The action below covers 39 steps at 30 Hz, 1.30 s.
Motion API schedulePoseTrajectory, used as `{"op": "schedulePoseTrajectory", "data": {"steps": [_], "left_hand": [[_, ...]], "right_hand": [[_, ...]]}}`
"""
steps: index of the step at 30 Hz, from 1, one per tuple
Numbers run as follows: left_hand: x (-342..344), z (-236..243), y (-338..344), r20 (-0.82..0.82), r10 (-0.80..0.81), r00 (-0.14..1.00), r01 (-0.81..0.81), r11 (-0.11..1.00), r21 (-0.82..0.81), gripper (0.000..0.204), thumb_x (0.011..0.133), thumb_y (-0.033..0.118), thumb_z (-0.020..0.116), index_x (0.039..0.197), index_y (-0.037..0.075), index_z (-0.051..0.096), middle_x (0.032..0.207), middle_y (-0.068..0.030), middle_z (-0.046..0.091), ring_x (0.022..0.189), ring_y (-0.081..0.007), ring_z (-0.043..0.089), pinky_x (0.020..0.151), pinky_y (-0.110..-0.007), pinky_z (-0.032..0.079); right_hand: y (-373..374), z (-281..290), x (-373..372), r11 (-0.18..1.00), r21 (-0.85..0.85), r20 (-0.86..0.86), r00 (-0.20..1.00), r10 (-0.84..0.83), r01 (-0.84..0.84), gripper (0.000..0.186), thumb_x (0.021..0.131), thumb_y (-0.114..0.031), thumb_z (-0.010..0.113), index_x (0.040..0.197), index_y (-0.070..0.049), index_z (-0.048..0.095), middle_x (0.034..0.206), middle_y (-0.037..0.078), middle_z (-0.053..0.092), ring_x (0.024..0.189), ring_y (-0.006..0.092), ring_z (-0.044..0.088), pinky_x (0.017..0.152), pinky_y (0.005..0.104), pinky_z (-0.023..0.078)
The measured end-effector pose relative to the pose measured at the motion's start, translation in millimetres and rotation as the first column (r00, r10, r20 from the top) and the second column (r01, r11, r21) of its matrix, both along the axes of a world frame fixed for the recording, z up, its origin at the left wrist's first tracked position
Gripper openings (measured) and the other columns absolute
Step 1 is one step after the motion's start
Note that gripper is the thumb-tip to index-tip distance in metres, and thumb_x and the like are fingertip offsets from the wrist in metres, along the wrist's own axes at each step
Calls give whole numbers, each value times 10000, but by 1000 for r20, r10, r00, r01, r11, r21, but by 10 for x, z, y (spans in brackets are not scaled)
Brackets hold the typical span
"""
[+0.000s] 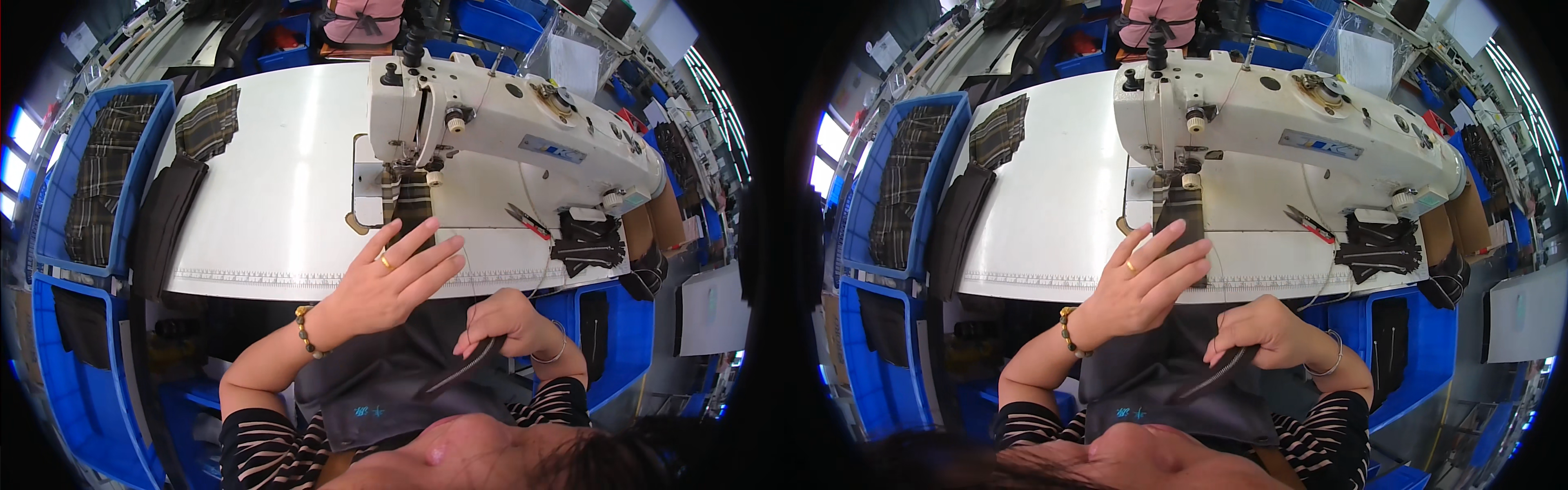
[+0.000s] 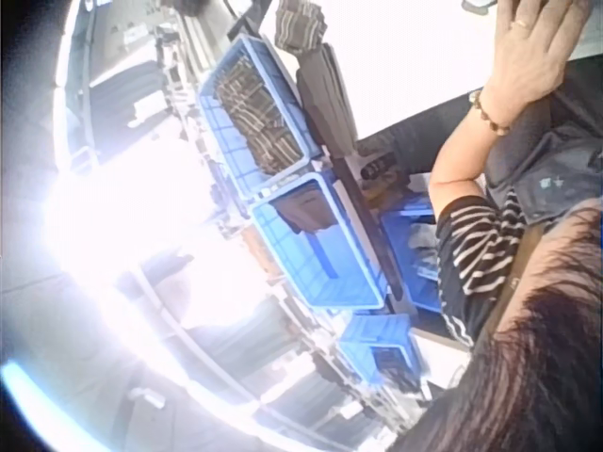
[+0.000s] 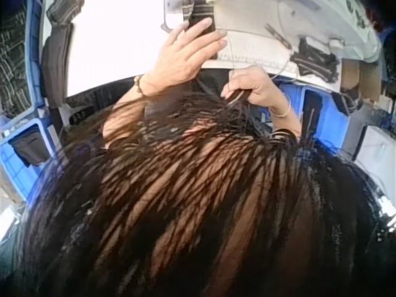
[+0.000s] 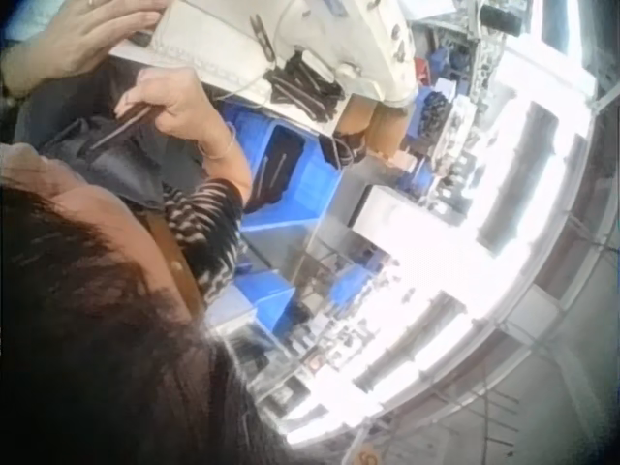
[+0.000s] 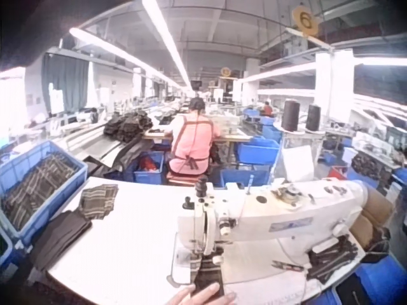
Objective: The person aligns a zipper with a plaid fabric piece and sews it using an industrial sewing machine. They then attach a black fabric piece to the zipper and sew along the edge. The person uses scissors to trim excess thread and continues sewing the zipper onto the fabric.
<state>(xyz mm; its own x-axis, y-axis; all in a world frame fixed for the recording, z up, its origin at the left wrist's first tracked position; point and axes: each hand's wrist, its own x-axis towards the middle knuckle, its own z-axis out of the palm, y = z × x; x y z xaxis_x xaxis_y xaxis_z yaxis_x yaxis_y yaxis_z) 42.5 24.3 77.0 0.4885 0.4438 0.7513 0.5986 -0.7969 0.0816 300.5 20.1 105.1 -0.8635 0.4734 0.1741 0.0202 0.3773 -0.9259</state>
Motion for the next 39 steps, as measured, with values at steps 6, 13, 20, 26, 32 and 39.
{"op": "schedulePoseTrajectory", "data": {"steps": [6,13,20,26,32,39], "left_hand": [[-46,-99,0,56,15,998,-5,984,-179,376,724,23,689,1092,104,695,1013,-26,703,1039,-232,661,945,-421,501],[-237,-238,-150,226,26,974,62,926,-374,289,751,7,682,1035,65,684,915,-70,681,783,-214,630,697,-352,508],[85,-110,354,715,561,416,606,415,-679,487,1010,157,669,1424,-20,484,1250,-110,684,875,-141,658,712,-266,546],[168,-233,443,736,544,403,853,69,-518,358,1126,230,514,1397,-3,507,938,-19,640,735,-103,593,624,-239,482],[-277,67,-263,637,376,673,556,311,-771,285,1142,185,448,1209,-14,641,683,23,526,552,-72,445,546,-237,394],[-579,711,-738,167,233,958,-1,583,-813,184,1055,79,587,1074,5,754,686,-48,645,587,-121,621,576,-264,485]], "right_hand": [[33,179,266,952,288,218,960,-174,107,284,729,-99,864,999,-97,777,828,33,737,730,247,722,629,315,541],[706,-263,668,501,810,251,590,-767,306,123,783,-181,761,861,-89,737,792,81,695,741,322,680,656,410,528],[431,9,331,865,476,297,898,-325,156,174,714,-143,775,883,-105,756,781,48,677,719,284,665,621,361,496],[480,201,330,782,601,257,887,-385,165,159,716,-140,787,867,-108,750,761,46,660,704,274,662,607,364,485],[1177,-283,639,563,766,211,707,-675,309,210,744,-141,794,945,-99,750,887,56,696,880,290,685,729,408,530],[732,-2,-7,683,708,79,940,-331,181,573,773,-119,833,1317,-61,659,1318,128,664,1250,347,600,1083,464,477]]}}
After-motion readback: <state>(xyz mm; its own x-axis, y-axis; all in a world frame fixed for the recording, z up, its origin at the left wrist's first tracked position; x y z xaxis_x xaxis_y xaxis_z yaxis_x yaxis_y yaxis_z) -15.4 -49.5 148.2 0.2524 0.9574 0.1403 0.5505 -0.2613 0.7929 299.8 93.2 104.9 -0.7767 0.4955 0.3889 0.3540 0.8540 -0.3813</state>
